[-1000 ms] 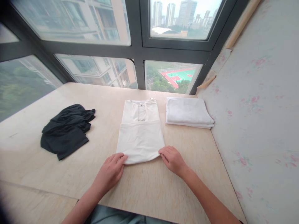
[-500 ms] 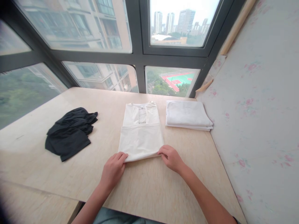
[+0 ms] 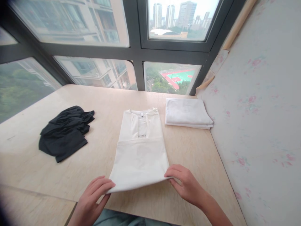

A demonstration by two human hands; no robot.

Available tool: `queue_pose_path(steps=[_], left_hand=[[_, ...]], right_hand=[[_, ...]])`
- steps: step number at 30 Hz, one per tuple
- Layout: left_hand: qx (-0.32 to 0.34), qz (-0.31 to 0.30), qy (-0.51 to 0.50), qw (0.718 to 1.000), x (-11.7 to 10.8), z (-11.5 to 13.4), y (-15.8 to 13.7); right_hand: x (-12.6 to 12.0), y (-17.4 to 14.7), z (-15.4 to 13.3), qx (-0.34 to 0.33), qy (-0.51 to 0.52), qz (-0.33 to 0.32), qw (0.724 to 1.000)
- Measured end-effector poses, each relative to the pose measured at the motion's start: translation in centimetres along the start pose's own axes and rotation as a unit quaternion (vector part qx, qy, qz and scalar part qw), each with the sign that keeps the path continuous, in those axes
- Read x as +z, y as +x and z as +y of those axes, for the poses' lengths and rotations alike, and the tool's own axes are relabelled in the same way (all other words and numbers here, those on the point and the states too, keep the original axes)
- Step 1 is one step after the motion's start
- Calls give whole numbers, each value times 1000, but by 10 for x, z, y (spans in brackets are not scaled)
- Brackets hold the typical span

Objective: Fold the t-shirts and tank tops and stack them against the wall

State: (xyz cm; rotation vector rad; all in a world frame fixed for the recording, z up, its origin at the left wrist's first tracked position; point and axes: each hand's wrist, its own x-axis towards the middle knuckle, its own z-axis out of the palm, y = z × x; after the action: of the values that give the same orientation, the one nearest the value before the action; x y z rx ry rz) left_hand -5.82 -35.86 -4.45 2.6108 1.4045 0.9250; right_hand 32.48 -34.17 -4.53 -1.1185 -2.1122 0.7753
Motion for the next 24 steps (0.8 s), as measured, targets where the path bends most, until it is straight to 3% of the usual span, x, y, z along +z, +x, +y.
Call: queue_pose_path(steps=[4, 7, 11, 13, 15, 19, 22, 24], left_hand=[[-38, 22, -62, 997, -40, 24, 5], [-141, 37, -146, 978, -42, 24, 25], [-316, 27, -270, 909, -5, -10, 68], [-354, 20, -297, 887, 18, -34, 92], [-359, 16, -290, 887, 40, -58, 115], [-366, 8, -227, 902, 72, -97, 145], [-368, -15, -162, 915, 82, -108, 150], [-361, -22, -125, 924, 82, -100, 148]], right_hand=[[-30, -7, -29, 37, 72, 24, 996], [-37, 10, -27, 76, 102, 93, 988], [-29, 64, 3, 184, 138, 159, 960], [-22, 98, 24, 213, 158, 172, 949], [-14, 130, 47, 210, 152, 183, 948], [6, 175, 87, 208, 36, 194, 958], [20, 181, 99, 216, -16, 202, 955], [28, 174, 97, 199, -50, 206, 957]])
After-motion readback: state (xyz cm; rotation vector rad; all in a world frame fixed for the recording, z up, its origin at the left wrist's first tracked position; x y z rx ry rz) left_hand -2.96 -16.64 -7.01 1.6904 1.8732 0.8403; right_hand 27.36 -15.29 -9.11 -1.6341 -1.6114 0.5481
